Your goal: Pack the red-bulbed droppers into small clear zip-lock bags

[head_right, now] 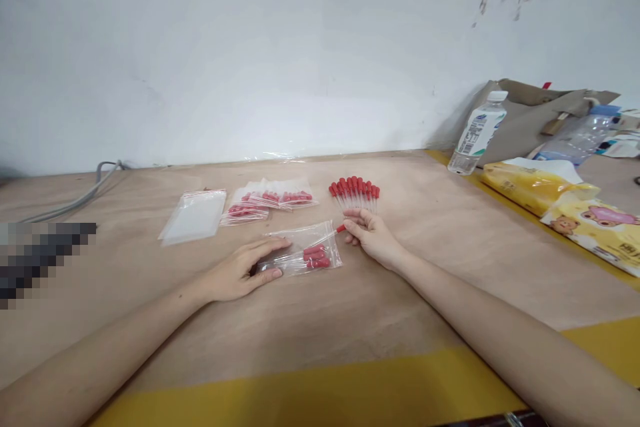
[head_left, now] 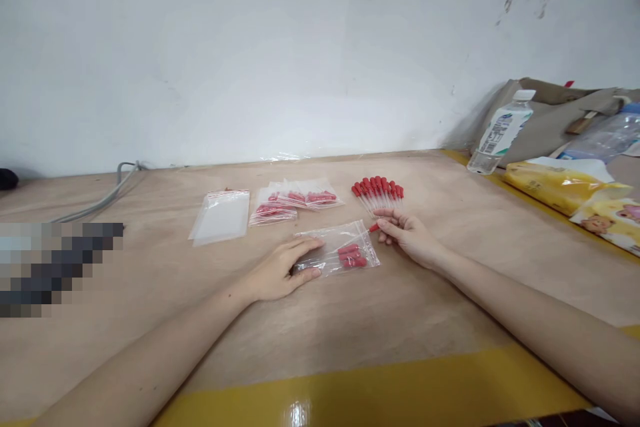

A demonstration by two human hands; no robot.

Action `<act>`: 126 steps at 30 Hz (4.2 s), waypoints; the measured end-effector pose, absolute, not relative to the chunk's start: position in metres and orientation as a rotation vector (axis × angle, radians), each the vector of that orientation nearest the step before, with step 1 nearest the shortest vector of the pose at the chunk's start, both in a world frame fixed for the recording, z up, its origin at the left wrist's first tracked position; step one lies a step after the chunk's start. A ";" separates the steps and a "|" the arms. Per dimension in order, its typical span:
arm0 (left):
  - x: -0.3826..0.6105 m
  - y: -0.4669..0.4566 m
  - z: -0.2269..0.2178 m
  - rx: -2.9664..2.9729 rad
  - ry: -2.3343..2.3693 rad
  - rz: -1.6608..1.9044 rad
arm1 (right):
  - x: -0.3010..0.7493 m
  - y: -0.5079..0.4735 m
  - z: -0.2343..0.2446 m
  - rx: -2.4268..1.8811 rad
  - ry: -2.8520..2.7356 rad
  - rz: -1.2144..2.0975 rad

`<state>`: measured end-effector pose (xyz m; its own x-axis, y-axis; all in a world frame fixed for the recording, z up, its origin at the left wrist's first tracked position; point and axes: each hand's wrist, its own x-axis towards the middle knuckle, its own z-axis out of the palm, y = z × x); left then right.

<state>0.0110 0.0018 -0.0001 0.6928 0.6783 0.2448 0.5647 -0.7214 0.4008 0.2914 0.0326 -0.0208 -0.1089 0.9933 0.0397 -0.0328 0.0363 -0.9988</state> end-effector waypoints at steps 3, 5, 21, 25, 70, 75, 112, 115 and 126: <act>0.011 0.002 0.000 2.615 0.979 0.554 | 0.293 0.035 -0.019 -1.133 -1.350 1.270; 0.011 0.002 0.000 2.615 0.980 0.550 | 0.293 0.035 -0.018 -1.161 -1.361 1.341; 0.012 0.003 -0.001 2.639 0.971 0.545 | 0.273 0.039 -0.034 -1.138 -1.601 1.003; 0.012 0.003 -0.001 2.636 0.980 0.548 | 0.269 0.035 -0.033 -1.096 -1.640 1.074; 0.009 0.006 -0.005 2.640 0.947 0.544 | 0.283 0.050 -0.014 -1.103 -1.160 0.909; 0.011 0.004 -0.002 2.640 0.954 0.549 | 0.269 0.041 -0.020 -1.041 -1.118 1.181; 0.012 0.003 -0.002 2.641 0.967 0.565 | 0.264 0.050 -0.023 -1.230 -1.633 0.988; 0.012 0.003 -0.002 2.631 0.962 0.577 | 0.261 0.049 -0.024 -1.320 -1.661 0.841; 0.012 0.003 0.000 2.640 0.979 0.549 | 0.267 0.045 -0.013 -1.289 -1.581 1.248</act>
<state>0.0117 0.0034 -0.0001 0.6997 0.6679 0.2537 0.5648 -0.7345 0.3762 0.2667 0.0447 -0.0130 -0.2286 0.9728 -0.0363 0.2615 0.0255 -0.9649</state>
